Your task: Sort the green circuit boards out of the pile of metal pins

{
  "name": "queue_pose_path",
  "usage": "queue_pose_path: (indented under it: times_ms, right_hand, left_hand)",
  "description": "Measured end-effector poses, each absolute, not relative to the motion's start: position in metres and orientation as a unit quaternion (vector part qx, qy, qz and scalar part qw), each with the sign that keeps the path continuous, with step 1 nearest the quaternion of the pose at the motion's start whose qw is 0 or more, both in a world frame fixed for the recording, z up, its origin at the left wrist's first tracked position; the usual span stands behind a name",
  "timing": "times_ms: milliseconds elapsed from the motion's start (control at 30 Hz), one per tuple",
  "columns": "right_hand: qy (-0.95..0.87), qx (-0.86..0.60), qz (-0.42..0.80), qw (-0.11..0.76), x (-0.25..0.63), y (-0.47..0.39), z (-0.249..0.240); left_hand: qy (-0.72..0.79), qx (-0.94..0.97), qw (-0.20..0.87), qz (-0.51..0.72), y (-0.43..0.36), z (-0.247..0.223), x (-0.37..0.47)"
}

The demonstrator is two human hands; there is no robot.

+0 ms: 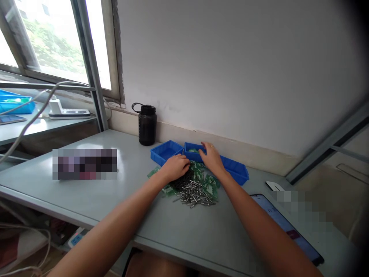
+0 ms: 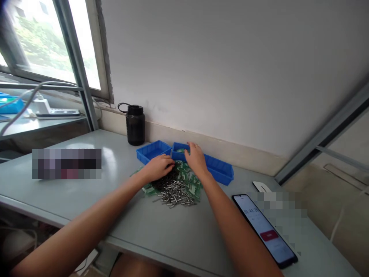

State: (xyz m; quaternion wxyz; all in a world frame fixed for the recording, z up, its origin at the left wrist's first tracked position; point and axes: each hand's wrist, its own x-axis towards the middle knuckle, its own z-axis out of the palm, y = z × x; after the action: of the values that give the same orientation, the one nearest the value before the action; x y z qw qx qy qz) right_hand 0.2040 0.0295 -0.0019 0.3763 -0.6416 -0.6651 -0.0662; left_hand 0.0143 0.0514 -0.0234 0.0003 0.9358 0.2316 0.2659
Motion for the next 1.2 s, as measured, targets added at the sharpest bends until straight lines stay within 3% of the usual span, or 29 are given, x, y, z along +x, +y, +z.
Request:
queue_pose_path:
  times_ms: [167,400,1200]
  right_hand:
    - [-0.738,-0.620,-0.062,0.260,0.197,-0.026,-0.027]
    - [-0.726,-0.625,-0.039,0.285,0.201,-0.051,-0.037]
    - [-0.751,-0.627,0.002,0.207,0.202,-0.050,-0.039]
  left_hand:
    - [0.217,0.946,-0.008,0.242,0.044,-0.022,0.017]
    - [0.235,0.940,-0.009,0.248,0.034,-0.027,0.026]
    - [0.229,0.931,0.053,0.278,0.027,-0.026,0.030]
